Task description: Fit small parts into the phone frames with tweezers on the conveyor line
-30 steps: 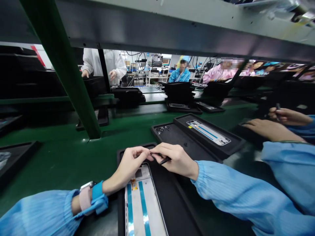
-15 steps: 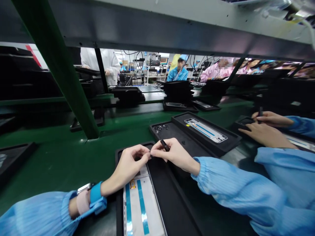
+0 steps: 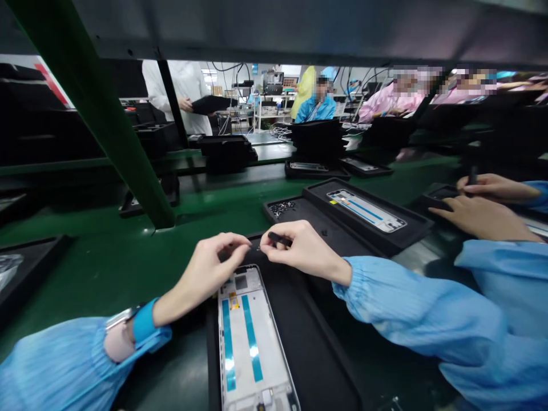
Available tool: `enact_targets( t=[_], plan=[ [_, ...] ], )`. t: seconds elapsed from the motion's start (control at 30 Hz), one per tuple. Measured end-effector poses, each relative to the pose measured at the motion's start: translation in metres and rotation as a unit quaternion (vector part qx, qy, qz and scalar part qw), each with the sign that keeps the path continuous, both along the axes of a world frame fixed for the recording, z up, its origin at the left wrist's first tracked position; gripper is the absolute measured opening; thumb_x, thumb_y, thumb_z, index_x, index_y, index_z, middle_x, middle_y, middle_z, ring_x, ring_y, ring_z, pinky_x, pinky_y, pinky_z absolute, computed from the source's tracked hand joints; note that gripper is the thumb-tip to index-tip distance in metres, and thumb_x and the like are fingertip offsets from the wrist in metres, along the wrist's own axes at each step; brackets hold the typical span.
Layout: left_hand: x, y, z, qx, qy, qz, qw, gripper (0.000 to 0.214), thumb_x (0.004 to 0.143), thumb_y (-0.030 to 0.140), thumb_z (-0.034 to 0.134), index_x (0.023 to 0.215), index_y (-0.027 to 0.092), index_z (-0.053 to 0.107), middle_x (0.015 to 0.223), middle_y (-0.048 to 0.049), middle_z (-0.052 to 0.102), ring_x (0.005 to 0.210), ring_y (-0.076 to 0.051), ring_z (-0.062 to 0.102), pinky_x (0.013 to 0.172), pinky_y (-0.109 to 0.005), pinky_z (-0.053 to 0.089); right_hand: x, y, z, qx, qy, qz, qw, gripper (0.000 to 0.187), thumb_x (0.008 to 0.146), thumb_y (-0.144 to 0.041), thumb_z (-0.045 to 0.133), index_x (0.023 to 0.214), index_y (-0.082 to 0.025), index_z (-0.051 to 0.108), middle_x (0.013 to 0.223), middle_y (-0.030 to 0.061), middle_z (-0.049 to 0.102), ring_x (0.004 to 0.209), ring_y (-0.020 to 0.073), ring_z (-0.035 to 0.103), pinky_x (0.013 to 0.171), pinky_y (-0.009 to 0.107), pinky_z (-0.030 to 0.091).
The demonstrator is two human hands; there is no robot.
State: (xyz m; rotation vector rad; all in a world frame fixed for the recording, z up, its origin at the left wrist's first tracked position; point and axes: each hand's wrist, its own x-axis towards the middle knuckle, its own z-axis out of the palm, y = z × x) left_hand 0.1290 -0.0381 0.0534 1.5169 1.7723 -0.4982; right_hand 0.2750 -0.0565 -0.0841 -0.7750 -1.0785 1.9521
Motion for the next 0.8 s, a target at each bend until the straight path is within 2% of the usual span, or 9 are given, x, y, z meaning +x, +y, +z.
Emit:
enact_targets(
  t=[0.13, 0.23, 0.37, 0.57, 0.8],
  plan=[
    [-0.017, 0.001, 0.031, 0.046, 0.073, -0.068, 0.994, 0.021, 0.083, 0.022, 0.048, 0.1, 0.019, 0.061, 0.099, -0.0053, 0.065, 0.093, -0.019, 0.059, 0.082, -0.031, 0.047, -0.02, 0.01, -0.001, -0.018, 0.03, 0.062, 0.997, 0.011, 0.069, -0.017, 0.056, 0.07, -0.013, 0.066, 0.056, -0.0021, 0.055, 0.05, 0.0063, 0.045, 0.047, 0.017, 0.033],
    [-0.019, -0.01, 0.042, 0.029, 0.073, -0.089, 0.993, 0.026, 0.082, 0.022, 0.047, 0.107, 0.019, 0.056, 0.102, -0.007, 0.064, 0.099, -0.021, 0.056, 0.086, -0.036, 0.047, -0.034, 0.011, 0.002, -0.027, 0.048, 0.127, 0.99, 0.014, 0.071, -0.021, 0.057, 0.072, -0.012, 0.067, 0.054, -0.0016, 0.055, 0.049, 0.0072, 0.046, 0.046, 0.017, 0.033],
    [-0.018, -0.023, 0.039, 0.01, 0.064, -0.111, 0.992, 0.031, 0.081, 0.019, 0.048, 0.113, 0.018, 0.052, 0.102, -0.0073, 0.066, 0.103, -0.022, 0.054, 0.088, -0.041, 0.044, -0.041, 0.003, 0.006, 0.004, 0.054, 0.136, 0.989, 0.015, 0.074, -0.023, 0.057, 0.073, -0.012, 0.067, 0.064, 0.0011, 0.061, 0.059, 0.0099, 0.052, 0.052, 0.019, 0.036],
    [-0.015, -0.025, 0.04, 0.023, 0.043, -0.119, 0.992, 0.033, 0.079, 0.016, 0.051, 0.112, 0.017, 0.052, 0.094, -0.0063, 0.067, 0.093, -0.021, 0.058, 0.079, -0.035, 0.045, -0.041, -0.005, 0.013, 0.05, 0.032, 0.118, 0.991, 0.007, 0.07, -0.013, 0.061, 0.074, -0.015, 0.067, 0.074, 0.0007, 0.064, 0.067, 0.0116, 0.056, 0.059, 0.02, 0.038],
    [-0.012, -0.025, 0.041, 0.016, 0.036, -0.117, 0.992, 0.033, 0.077, 0.014, 0.052, 0.109, 0.018, 0.052, 0.089, -0.0046, 0.067, 0.088, -0.02, 0.057, 0.075, -0.033, 0.045, -0.042, -0.012, 0.015, 0.063, 0.073, 0.106, 0.99, 0.008, 0.07, -0.012, 0.06, 0.074, -0.015, 0.066, 0.074, -0.0004, 0.063, 0.066, 0.0105, 0.055, 0.06, 0.02, 0.038]
  ],
)
